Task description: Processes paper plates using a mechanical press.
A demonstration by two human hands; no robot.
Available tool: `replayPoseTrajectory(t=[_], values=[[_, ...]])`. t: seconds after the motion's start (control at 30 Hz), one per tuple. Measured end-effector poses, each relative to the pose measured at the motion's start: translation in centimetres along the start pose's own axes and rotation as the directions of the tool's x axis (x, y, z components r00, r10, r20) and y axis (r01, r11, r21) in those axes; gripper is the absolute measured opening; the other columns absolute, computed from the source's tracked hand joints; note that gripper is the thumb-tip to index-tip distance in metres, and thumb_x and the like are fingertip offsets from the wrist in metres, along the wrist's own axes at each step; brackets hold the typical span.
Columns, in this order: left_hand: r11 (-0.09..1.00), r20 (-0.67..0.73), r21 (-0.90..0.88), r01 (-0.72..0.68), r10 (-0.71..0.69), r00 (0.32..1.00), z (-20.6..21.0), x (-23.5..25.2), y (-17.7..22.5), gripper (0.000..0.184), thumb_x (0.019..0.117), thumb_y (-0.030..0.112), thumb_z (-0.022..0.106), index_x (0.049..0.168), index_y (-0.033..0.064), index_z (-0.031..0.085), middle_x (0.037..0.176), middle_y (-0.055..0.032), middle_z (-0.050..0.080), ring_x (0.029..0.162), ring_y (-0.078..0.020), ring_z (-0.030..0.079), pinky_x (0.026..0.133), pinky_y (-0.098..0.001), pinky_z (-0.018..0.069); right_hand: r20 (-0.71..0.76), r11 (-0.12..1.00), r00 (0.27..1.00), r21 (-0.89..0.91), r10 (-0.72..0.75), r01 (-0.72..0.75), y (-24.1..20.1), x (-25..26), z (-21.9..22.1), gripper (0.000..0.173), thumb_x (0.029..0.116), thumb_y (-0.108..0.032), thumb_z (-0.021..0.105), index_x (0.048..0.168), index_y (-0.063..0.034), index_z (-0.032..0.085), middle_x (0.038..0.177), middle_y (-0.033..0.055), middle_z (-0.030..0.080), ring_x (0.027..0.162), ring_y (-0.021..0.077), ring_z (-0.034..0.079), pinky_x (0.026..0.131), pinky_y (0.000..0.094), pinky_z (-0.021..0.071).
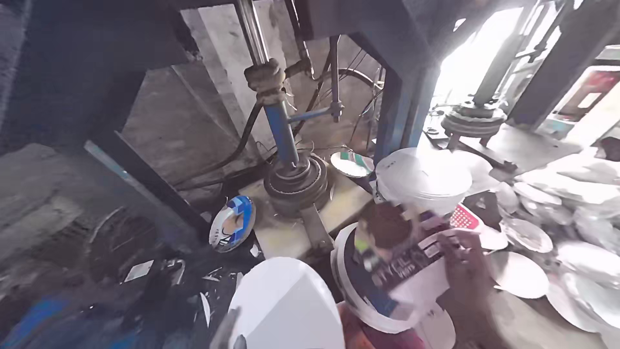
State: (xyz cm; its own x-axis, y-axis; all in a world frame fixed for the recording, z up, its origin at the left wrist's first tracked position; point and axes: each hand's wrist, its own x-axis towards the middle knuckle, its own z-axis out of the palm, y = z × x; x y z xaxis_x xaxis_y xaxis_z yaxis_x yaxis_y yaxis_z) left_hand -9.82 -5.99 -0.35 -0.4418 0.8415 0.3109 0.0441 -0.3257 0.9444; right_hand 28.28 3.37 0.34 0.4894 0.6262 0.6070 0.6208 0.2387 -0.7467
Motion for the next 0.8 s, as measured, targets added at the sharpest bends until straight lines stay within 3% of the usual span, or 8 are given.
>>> replayPoseTrajectory(t=[0.13, 0.23, 0.3, 0.43, 0.53, 0.67, 0.73, 0.8], values=[[0.977, 0.392, -0.134, 0.166, -0.102, 0.914, 3.0, -1.5, -0.5, 0.039, 0.1083, 0.037, 0.040, 0.120, 0.0204, 0.073, 0.121, 0.0113, 0.072, 0.114, -0.0005, 0.064, 0.101, -0.0241, 0.0509, 0.260, 0.856, 0.963, 0.479, 0.071, -0.193, -3.7, -0.1, -1.8, 0.016, 0.0945, -0.002, 0.055, 0.107, -0.0110, 0.059, 0.085, -0.0184, 0.068, 0.075, -0.0099, 0.063, 0.071, 0.0122, 0.0547], [0.950, 0.311, -0.168, 0.265, -0.204, 0.928, 6.6, -3.1, -0.7, 0.025, 0.1028, 0.014, 0.051, 0.089, 0.0221, 0.071, 0.080, 0.0162, 0.071, 0.073, 0.0049, 0.066, 0.071, -0.0182, 0.0564, 0.431, 0.978, 0.890, 0.196, -0.149, 0.069, -5.0, -3.7, 0.2, 0.024, 0.0985, -0.023, 0.058, 0.087, -0.0052, 0.068, 0.071, -0.0034, 0.062, 0.060, -0.0013, 0.057, 0.055, 0.0165, 0.0487], [0.950, 0.118, -0.122, 0.288, -0.274, 0.954, 6.8, -2.7, -0.3, 0.028, 0.0978, 0.000, 0.048, 0.080, 0.0179, 0.062, 0.063, 0.0165, 0.063, 0.057, 0.0042, 0.061, 0.059, -0.0179, 0.0543, 0.399, 0.943, 0.914, -0.266, -0.081, 0.199, -4.2, -3.7, 0.5, 0.043, 0.1004, -0.040, 0.053, 0.099, -0.0038, 0.076, 0.090, 0.0149, 0.073, 0.078, 0.0293, 0.071, 0.064, 0.0479, 0.0573], [0.966, 0.052, -0.195, 0.173, -0.166, 0.985, 1.9, -0.7, -1.3, 0.042, 0.0992, 0.005, 0.051, 0.141, 0.0038, 0.044, 0.117, 0.0094, 0.068, 0.095, 0.0019, 0.067, 0.081, -0.0202, 0.0581, 0.323, 0.872, 0.938, -0.488, 0.128, 0.049, 0.7, -1.8, 0.8, 0.056, 0.0897, -0.032, 0.075, 0.131, 0.0035, 0.064, 0.139, 0.0311, 0.057, 0.127, 0.0570, 0.051, 0.096, 0.0788, 0.0348], [0.957, 0.110, -0.235, 0.171, -0.149, 0.983, 0.6, 0.5, -1.6, 0.053, 0.0987, 0.003, 0.044, 0.149, -0.0040, 0.029, 0.128, 0.0039, 0.063, 0.109, -0.0003, 0.064, 0.093, -0.0243, 0.0552, 0.135, 0.980, 0.988, -0.176, -0.070, 0.093, -0.7, -1.2, 0.0, 0.028, 0.0951, -0.009, 0.060, 0.116, 0.0089, 0.063, 0.100, 0.0197, 0.070, 0.086, 0.0260, 0.070, 0.076, 0.0448, 0.0583], [0.944, 0.234, -0.220, 0.245, -0.193, 0.953, 5.4, -1.7, -1.9, 0.051, 0.0972, -0.002, 0.044, 0.147, 0.0026, 0.040, 0.129, 0.0074, 0.063, 0.083, 0.0051, 0.064, 0.072, -0.0168, 0.0564, 0.473, 0.894, 0.881, 0.401, -0.017, -0.198, -4.8, -4.1, 0.3, 0.028, 0.1044, -0.010, 0.045, 0.115, 0.0054, 0.066, 0.092, -0.0033, 0.068, 0.082, -0.0072, 0.060, 0.077, 0.0145, 0.0527], [0.930, 0.233, -0.229, 0.286, -0.233, 0.944, 6.7, -2.2, -2.7, 0.051, 0.0964, -0.005, 0.041, 0.147, -0.0007, 0.039, 0.129, 0.0045, 0.061, 0.085, 0.0052, 0.064, 0.075, -0.0172, 0.0556, 0.509, 0.979, 0.859, 0.195, -0.051, -0.058, -5.1, -5.1, 1.4, 0.037, 0.1073, -0.027, 0.044, 0.100, -0.0019, 0.070, 0.082, -0.0014, 0.066, 0.075, -0.0002, 0.061, 0.070, 0.0202, 0.0526], [0.927, 0.183, -0.253, 0.276, -0.234, 0.955, 5.3, -2.0, -4.1, 0.051, 0.0992, -0.001, 0.038, 0.150, 0.0012, 0.037, 0.134, 0.0016, 0.059, 0.099, 0.0021, 0.064, 0.085, -0.0205, 0.0555, 0.453, 0.963, 0.891, -0.249, 0.024, 0.100, -3.6, -3.9, 1.5, 0.050, 0.1010, -0.041, 0.053, 0.125, -0.0006, 0.069, 0.121, 0.0182, 0.071, 0.109, 0.0336, 0.069, 0.090, 0.0563, 0.0537]])
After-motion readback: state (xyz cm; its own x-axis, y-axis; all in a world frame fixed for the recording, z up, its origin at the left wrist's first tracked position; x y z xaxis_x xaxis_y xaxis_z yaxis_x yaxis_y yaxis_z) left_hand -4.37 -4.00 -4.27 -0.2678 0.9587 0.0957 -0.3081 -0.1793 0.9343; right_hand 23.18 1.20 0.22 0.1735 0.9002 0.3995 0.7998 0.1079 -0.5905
